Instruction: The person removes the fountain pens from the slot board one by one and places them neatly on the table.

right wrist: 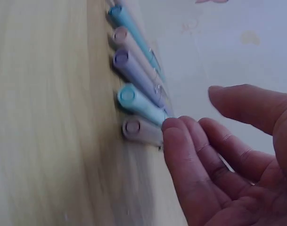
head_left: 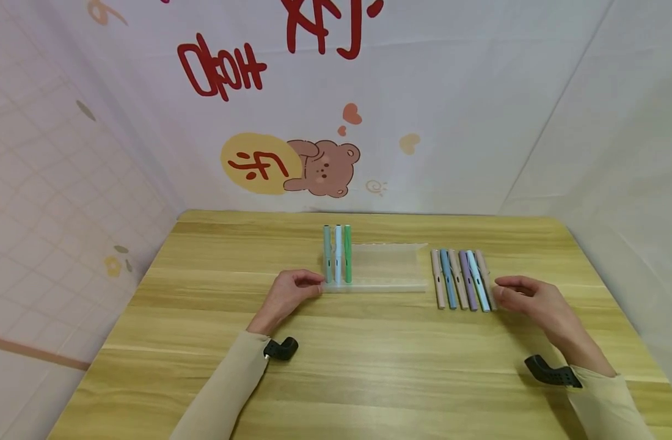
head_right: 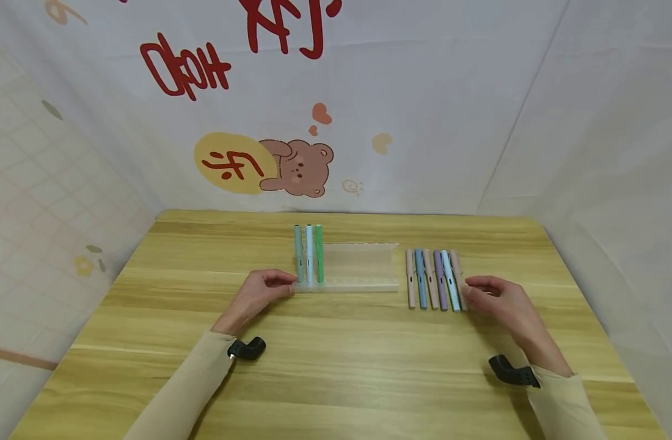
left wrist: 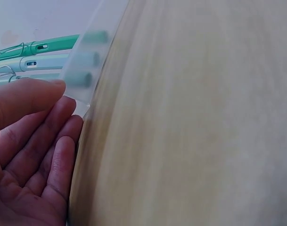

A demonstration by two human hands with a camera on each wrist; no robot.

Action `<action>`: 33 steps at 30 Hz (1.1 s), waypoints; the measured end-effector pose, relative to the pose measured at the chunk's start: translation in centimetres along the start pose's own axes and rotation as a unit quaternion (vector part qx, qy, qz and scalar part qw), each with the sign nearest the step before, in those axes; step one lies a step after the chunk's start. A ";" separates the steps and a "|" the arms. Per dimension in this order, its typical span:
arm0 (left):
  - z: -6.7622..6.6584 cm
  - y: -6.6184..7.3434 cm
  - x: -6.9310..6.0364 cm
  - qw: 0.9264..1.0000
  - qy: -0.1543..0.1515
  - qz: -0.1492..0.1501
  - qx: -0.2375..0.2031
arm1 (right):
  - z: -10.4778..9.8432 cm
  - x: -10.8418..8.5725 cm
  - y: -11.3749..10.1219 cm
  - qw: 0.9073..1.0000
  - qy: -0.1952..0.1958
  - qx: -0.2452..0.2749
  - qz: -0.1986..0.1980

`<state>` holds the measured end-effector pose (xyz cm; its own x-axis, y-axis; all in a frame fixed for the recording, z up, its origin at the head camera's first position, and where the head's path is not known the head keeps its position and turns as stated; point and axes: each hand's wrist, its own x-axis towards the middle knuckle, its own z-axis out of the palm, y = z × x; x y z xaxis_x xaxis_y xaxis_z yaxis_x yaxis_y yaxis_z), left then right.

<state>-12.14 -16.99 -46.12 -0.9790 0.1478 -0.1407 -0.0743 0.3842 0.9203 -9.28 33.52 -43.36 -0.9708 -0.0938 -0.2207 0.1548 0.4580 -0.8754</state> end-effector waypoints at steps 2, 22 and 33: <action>0.0 -0.1 0.0 1.000 -0.002 -0.001 0.002 | 0.4 -0.2 -0.4 1.000 0.004 0.008 -0.018; -0.2 -0.1 -0.2 1.000 -0.002 0.001 0.005 | 4.5 -1.0 -5.1 0.994 0.020 0.011 -0.109; -0.2 0.2 -0.4 1.000 0.002 0.004 0.007 | 7.5 -0.3 -6.9 0.993 0.005 -0.008 -0.119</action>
<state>-11.83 -17.15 -45.85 -0.9802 0.1472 -0.1323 -0.0643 0.3952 0.9163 -8.68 23.73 -40.52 -0.9814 -0.1922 -0.0033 -0.0826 0.4373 -0.8955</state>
